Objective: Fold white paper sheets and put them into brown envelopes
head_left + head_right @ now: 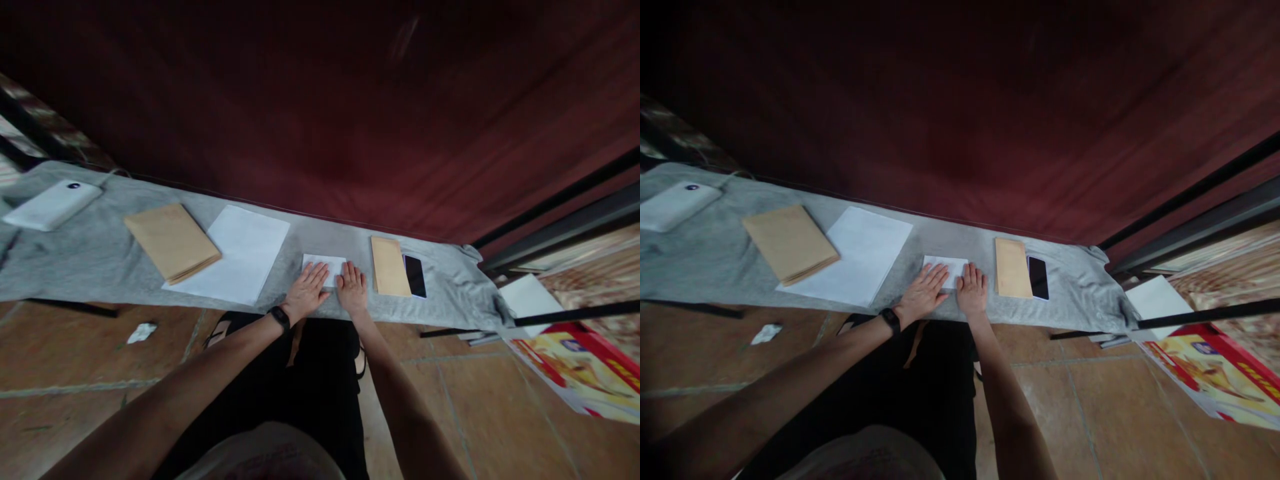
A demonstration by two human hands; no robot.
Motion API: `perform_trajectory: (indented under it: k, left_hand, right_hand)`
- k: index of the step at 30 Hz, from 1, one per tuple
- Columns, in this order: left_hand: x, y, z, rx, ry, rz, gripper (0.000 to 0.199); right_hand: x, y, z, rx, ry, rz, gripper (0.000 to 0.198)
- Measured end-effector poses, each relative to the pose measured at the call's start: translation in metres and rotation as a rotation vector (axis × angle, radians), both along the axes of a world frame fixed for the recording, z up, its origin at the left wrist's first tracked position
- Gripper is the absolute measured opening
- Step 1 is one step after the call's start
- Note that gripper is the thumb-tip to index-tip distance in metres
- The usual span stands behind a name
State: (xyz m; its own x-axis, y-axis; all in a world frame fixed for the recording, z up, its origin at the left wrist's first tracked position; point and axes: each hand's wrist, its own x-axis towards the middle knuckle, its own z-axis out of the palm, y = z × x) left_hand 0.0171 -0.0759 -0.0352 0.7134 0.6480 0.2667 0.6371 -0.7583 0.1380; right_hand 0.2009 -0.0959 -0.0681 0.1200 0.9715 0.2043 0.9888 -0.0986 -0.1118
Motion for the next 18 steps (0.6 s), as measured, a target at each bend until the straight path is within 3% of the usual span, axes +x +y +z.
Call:
perform_trajectory:
  k: [6, 12, 18]
  left_hand:
    - [-0.002, 0.001, -0.010, -0.006, 0.012, 0.020, 0.062]
    - [-0.004, 0.001, -0.018, -0.041, 0.020, 0.069, 0.056]
    - [-0.004, 0.003, -0.016, -0.064, -0.009, 0.173, 0.056]
  right_hand:
    - [-0.009, 0.005, 0.009, 0.065, 0.096, -0.006, 0.053]
    - [-0.036, 0.017, 0.016, -0.015, 0.195, 0.260, 0.050]
    - [-0.041, 0.018, 0.015, -0.054, 0.150, 0.239, 0.051]
